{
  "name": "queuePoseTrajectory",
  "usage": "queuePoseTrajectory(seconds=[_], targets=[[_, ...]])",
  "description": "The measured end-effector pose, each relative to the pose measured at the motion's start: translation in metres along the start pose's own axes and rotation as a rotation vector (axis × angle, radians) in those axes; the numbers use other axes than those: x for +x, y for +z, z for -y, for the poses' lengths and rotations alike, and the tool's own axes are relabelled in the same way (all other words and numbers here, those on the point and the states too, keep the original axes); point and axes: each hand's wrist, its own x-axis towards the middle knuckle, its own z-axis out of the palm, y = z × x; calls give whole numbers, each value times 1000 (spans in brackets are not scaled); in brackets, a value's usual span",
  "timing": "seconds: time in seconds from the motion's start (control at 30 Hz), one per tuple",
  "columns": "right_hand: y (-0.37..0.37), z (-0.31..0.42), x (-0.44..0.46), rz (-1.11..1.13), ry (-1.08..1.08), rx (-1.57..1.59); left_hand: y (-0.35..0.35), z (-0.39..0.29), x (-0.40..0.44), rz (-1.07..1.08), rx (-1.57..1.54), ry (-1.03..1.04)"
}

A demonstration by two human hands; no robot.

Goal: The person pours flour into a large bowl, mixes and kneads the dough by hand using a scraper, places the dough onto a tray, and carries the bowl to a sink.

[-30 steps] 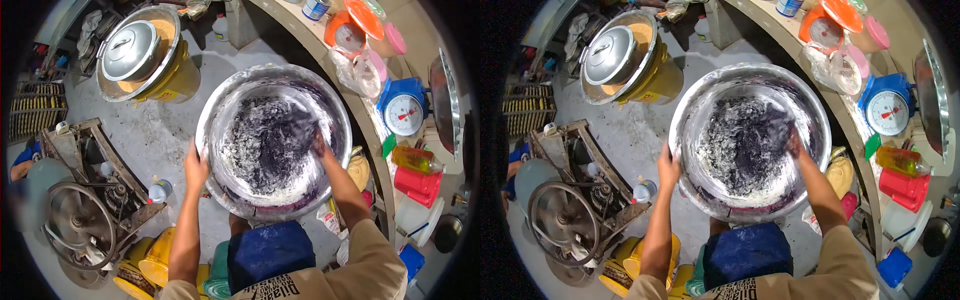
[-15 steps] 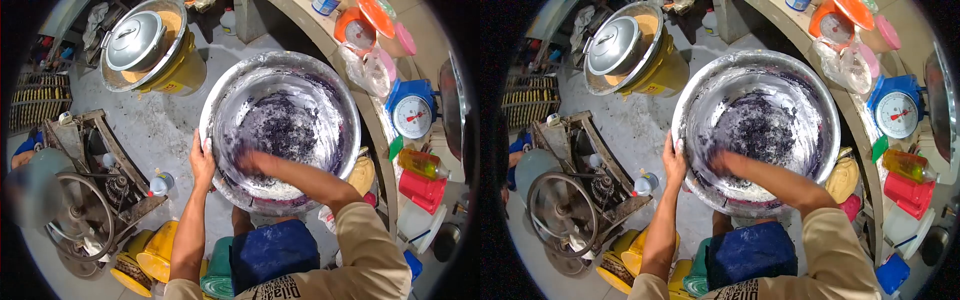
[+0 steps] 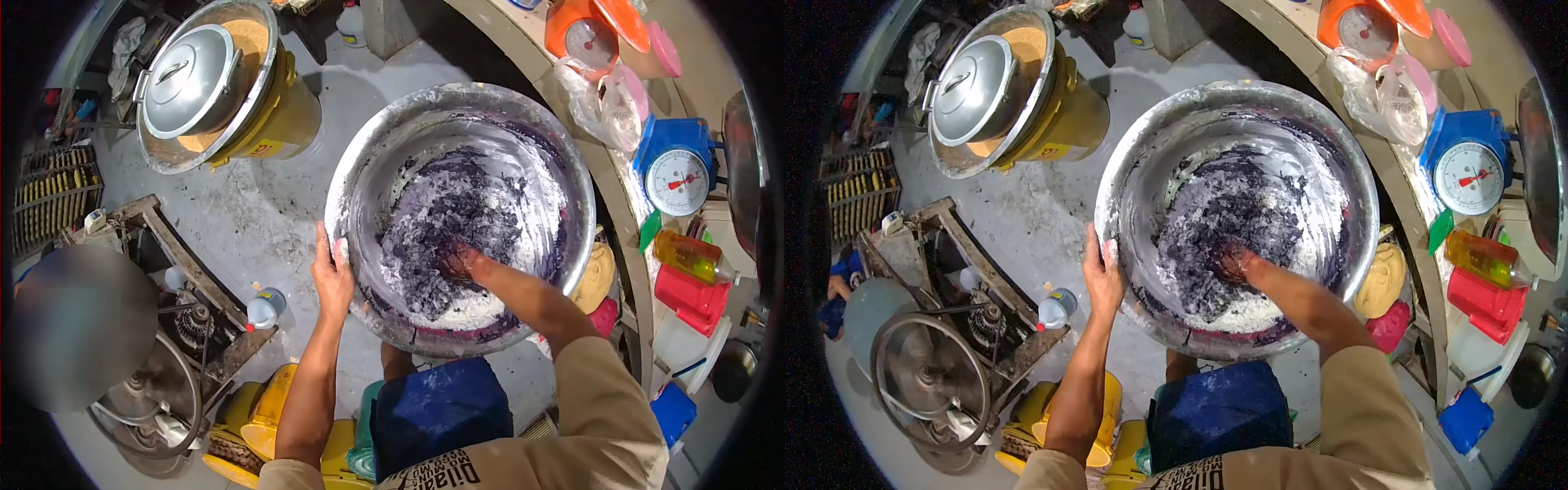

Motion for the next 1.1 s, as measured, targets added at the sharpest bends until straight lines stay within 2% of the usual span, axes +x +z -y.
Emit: queuePoseTrajectory(seconds=[0.07,0.17,0.23,0.3,0.37,0.47,0.53,0.6,0.67,0.73,0.8,0.87,0.97,1.1], targets=[[-9,20,27,-66,121,-124,-1,-8,3,9,21,-10],[-26,32,72,-205,362,-123,10,2,33,-1,123,155],[-35,40,93,-342,536,-74,18,-30,81,193,35,32],[-53,46,105,-474,644,4,28,-81,119,333,399,87],[-87,51,102,-496,568,180,37,-86,152,348,448,306],[-130,59,42,-360,270,670,13,-61,136,229,253,447],[-152,61,-20,-331,155,865,-8,-37,77,125,295,422],[-177,49,-68,-396,91,932,-32,-38,14,195,238,23],[-198,22,-87,-487,62,946,-33,-14,-39,36,60,72],[-218,-14,-72,-575,43,926,-28,-4,-59,-60,27,-12],[-235,-46,-23,-619,-1,884,-20,3,-52,-97,-80,-137],[-235,-53,42,-603,-50,871,-14,12,-45,-90,-121,-143],[-203,-9,130,-457,-144,797,-6,18,-29,-78,-127,-129],[-151,79,128,-172,-310,521,-2,8,-22,-81,-97,-168]])
